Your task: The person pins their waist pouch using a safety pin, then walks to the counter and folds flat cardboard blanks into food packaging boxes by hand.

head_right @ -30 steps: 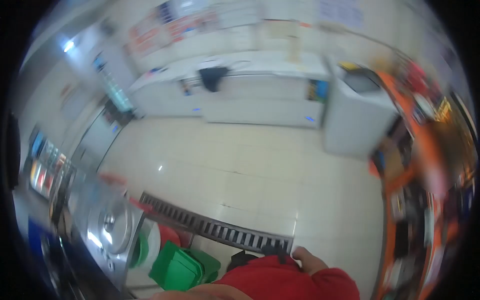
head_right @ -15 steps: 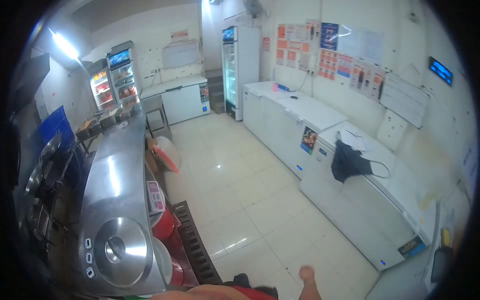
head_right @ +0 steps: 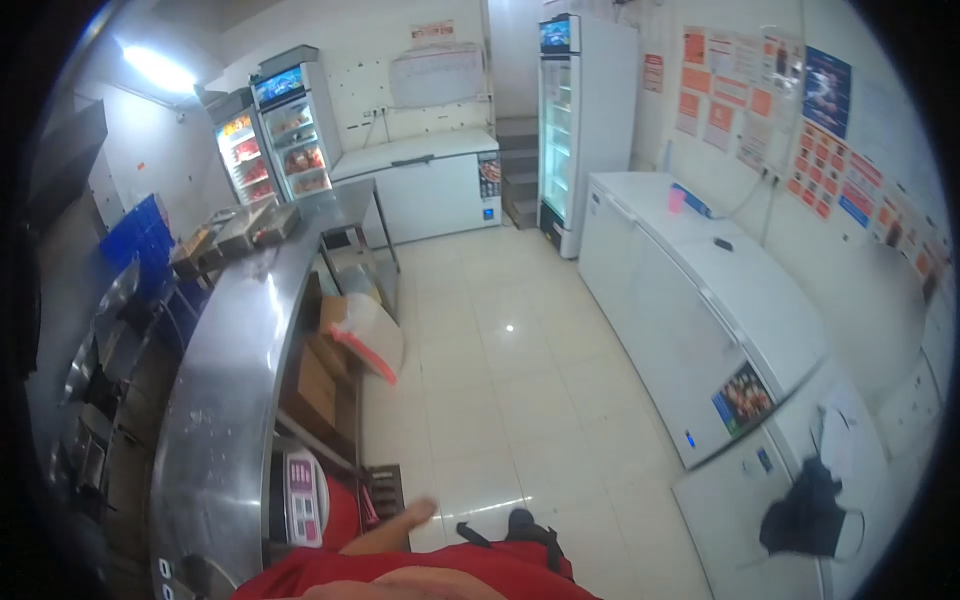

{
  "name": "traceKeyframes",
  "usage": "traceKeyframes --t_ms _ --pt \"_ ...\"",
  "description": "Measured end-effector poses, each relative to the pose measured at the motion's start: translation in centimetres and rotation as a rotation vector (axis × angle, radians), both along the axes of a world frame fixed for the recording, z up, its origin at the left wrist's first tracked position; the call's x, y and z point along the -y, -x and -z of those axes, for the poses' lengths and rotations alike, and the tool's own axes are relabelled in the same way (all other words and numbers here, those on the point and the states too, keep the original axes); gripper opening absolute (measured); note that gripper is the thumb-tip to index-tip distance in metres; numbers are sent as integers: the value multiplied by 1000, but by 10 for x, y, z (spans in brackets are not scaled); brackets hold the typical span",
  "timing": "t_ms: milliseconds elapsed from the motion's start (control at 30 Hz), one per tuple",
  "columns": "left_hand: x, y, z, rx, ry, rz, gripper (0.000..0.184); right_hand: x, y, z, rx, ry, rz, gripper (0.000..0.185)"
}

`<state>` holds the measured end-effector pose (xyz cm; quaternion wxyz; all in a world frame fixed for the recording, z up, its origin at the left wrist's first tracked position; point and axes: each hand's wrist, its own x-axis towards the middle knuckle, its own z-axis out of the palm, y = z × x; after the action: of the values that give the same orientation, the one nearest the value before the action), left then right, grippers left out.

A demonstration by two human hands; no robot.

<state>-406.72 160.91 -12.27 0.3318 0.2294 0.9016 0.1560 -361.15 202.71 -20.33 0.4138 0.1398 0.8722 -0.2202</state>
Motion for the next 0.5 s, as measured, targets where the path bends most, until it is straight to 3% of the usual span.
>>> traceKeyframes --t_ms 33,67,100,133,167,200,233,267,333,433,500 --pt "14 -5 10 258 295 10 58 -42 48 12 -121 -71 -279 30" --pt "19 -8 4 331 358 15 57 -77 122 -6 -235 -158 -454 30" --pt "26 0 -2 349 346 -81 56 -129 236 -20 -73 -282 -217 33" --pt "26 14 -11 370 325 -201 54 -177 323 35 -187 -367 -69 37" --pt "22 36 -15 391 298 -302 53 -218 425 -33 -281 -348 97 38" --pt "16 63 -15 404 275 -382 52 -248 514 -86 -494 -368 -79 42" --pt "8 92 -11 410 257 -447 51 -255 596 -136 -684 -50 568 41" --pt "1 125 -6 415 241 -492 50 -262 671 -180 -876 81 710 28" --pt "-19 205 7 409 217 -550 47 -282 803 -225 -1056 122 672 29" --pt "-55 353 20 376 182 -571 44 -295 945 -226 -1060 19 601 28" --pt "-83 463 24 329 153 -543 42 -296 1007 -190 -740 74 682 36"
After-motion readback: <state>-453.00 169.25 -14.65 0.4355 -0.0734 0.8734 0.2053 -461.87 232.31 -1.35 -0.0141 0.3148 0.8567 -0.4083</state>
